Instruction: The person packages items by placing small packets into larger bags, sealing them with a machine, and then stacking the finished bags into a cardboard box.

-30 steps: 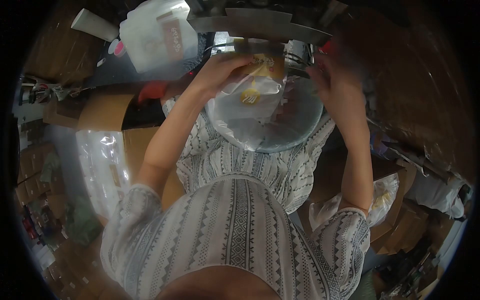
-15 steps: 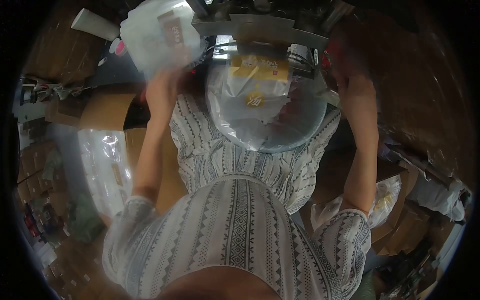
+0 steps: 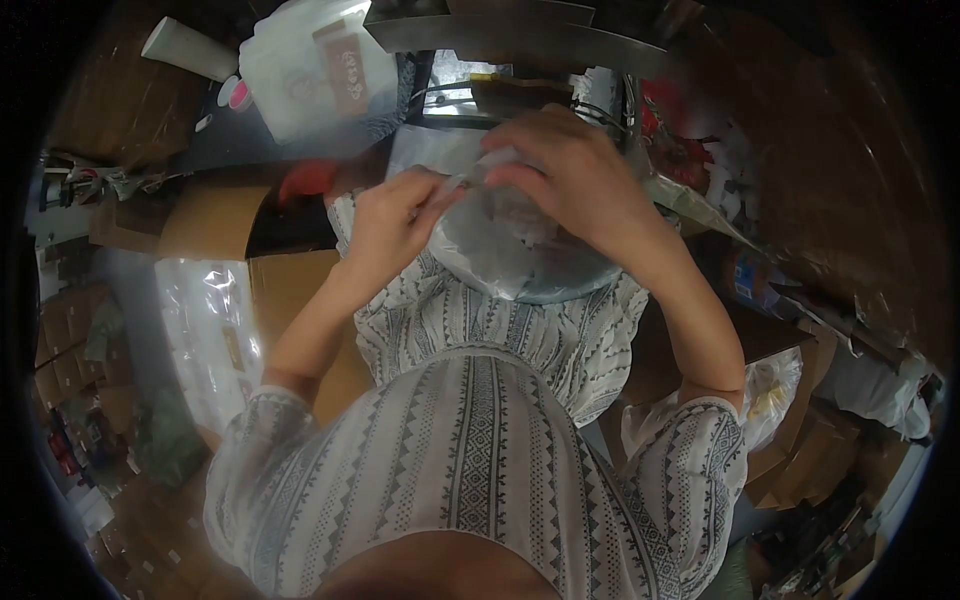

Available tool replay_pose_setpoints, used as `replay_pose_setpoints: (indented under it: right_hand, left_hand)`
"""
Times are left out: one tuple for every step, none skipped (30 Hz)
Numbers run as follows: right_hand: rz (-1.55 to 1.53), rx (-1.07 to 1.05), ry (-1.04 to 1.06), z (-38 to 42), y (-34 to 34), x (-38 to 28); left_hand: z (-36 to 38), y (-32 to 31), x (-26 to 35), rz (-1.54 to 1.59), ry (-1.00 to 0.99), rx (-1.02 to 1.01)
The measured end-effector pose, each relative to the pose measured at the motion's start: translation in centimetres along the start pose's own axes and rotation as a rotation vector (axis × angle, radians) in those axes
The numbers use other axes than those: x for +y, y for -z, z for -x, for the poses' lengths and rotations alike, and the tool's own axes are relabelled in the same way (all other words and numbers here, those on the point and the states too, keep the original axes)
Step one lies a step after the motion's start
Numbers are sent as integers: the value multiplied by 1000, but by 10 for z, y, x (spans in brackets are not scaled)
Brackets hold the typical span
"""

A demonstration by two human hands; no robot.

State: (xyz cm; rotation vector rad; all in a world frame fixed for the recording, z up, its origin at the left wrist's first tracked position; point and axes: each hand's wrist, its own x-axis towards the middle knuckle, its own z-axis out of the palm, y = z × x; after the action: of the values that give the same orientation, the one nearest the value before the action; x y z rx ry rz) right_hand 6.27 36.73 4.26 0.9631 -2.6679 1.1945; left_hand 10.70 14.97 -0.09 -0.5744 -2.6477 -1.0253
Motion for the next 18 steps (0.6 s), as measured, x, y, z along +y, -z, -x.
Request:
replay_pose_setpoints:
  right_hand:
    - [-70,-33,-152,1,2,2]
    - [-68,-32,-151,2,3,8]
    - [-62,60,-193,4,5,16]
    - [-57,151,-232,6,8,22]
    - [-56,151,-230,9,15,21]
    - [86,89,-293,13,26,16]
    - [229,28,-356,18,34,16]
    - [231,29,-359,22,39,20]
    - [285,45,-472,26,44,26]
    - [337,60,-584,31,49,34]
    - [337,59,-586,35,52,52]
    - [531,42,-638,41,51,78]
    - [727,24,-687,47,48,94]
    - [726,25,-688,52,45,98]
    - [719,62,-657,54,43,103]
    - [711,95,-628,55,42,105]
    - [708,94,-629,54,43,105]
    - [650,94,-634,52,47,104]
  left_hand:
    - [-5,-9,-2,163,68,-97]
    - [-11,-16,-3,325,136,-193]
    - [-22,-20,-4,325,135,-191]
    - [-35,-21,-5,487,358,-298]
    - [-47,-25,-7,648,582,-405]
    - [-54,-33,-11,650,581,-404]
    - [-61,-42,-15,880,656,-316]
    - [-66,-48,-18,1110,726,-223]
    - [-70,-50,-23,1069,746,-265]
    - [-69,-51,-21,1071,746,-267]
    - [-68,-52,-20,1079,779,-243]
    - [-66,-53,-19,1084,816,-218]
    - [-63,-50,-23,1082,820,-220]
    - [-60,-45,-32,794,719,-205]
    - [-58,-39,-44,507,611,-183]
    - [-55,-29,-62,505,612,-181]
    - [-52,-17,-84,7,307,151]
    - [-48,-12,-99,-487,-23,467]
